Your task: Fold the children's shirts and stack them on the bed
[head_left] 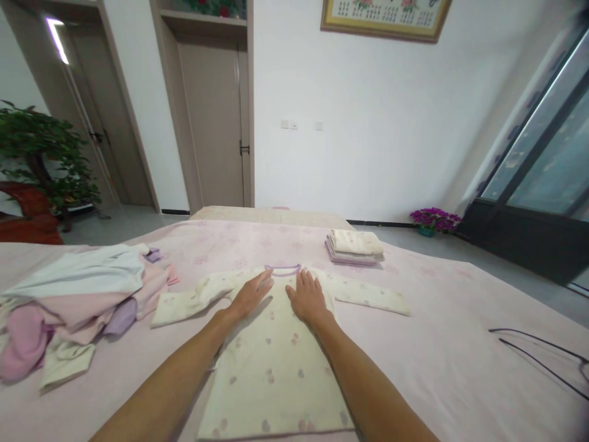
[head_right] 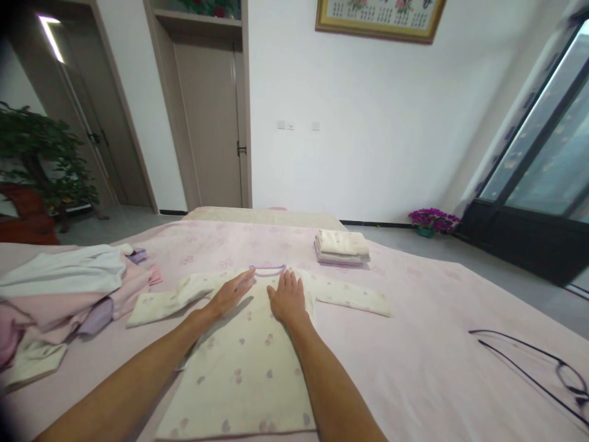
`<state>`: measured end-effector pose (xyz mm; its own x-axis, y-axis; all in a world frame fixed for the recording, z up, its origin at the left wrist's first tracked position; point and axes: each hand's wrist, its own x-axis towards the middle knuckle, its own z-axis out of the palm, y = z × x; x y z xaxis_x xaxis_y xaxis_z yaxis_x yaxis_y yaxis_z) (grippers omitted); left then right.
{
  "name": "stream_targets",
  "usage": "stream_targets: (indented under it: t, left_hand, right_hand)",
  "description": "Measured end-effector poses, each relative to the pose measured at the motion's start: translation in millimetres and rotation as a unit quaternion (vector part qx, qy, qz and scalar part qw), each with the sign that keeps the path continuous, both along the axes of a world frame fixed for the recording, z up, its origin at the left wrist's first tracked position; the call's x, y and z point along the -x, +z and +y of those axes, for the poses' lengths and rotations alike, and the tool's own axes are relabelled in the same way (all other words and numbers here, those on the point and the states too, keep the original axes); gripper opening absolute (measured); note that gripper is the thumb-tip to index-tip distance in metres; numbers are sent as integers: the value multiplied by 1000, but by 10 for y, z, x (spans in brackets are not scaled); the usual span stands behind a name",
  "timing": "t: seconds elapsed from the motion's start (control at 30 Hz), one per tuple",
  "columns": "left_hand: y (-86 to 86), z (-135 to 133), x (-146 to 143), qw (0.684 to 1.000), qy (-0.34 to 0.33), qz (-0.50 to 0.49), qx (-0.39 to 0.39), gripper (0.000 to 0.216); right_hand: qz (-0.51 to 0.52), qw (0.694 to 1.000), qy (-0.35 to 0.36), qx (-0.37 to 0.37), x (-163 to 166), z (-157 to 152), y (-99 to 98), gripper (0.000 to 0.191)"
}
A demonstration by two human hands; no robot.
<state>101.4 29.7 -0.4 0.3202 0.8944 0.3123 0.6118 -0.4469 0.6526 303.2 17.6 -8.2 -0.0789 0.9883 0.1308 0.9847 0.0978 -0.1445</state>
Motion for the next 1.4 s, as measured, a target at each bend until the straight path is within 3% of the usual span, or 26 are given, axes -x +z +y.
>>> stream_targets:
  t: [0.07, 0.17, 0.2, 0.27, 0.33, 0.43, 0.57, 0.67, 0.8, 0.9, 1.07, 1.13, 1.23, 1.3, 1.4]
  left_hand:
    - [62, -26, 266, 998, 45, -50, 1, 51]
    - [201, -36, 873, 977, 177, -119, -3, 44]
    - [251, -35, 1103, 972, 211, -101, -9, 42]
    - [338, -40, 1538, 956, 270, 112, 24, 38]
    - [386, -58, 1868, 949, 259, 168, 59, 28]
    - [371, -98, 2105, 948, 213, 224, 78, 20]
    - [273, -133, 2117, 934, 196, 290, 69, 16]
    - [250, -117, 2107, 936, 209, 275, 65, 15]
    - [377, -26, 2211, 955, 216, 197, 44, 30]
    - [526, 32, 2343, 951, 254, 177, 3, 42]
    - [580, -32, 2418, 929, 223, 296, -4, 29]
    - [561, -96, 2352, 909, 244, 337, -1, 25]
    - [587, -199, 2155, 887, 274, 363, -81, 24]
    - [626, -278, 1980, 900, 224, 345, -143, 20]
    - [621, -411, 1722, 939, 71, 310, -131, 22]
  right_hand:
    - [-3, 1000, 0, -12, -13, 17, -24, 73]
    - [-6, 1000, -1, -25, -20, 47, -41, 72]
    - [-6, 1000, -1, -28, -20, 53, -47, 72]
    - [-8, 999, -3, -33, -18, 58, -59, 72]
    - [-8, 999, -5, -34, -16, 58, -63, 71]
    - [-5, 1000, -8, -30, -11, 51, -49, 71]
    - [-1, 1000, -14, -21, -5, 36, -13, 71]
    - [1, 1000, -12, -22, -6, 28, 0, 70]
    - [7, 1000, -9, -25, -10, 20, 10, 70]
    - [11, 1000, -10, -23, -10, 17, 14, 70]
    - [14, 1000, -10, -24, -11, 28, -6, 70]
    - [15, 999, -10, -27, -10, 30, -9, 70]
    - [14, 1000, -11, -26, -6, 28, -2, 69]
    - [12, 1000, -14, -22, -4, 28, 1, 69]
    - [15, 999, -12, -26, -4, 32, -7, 68]
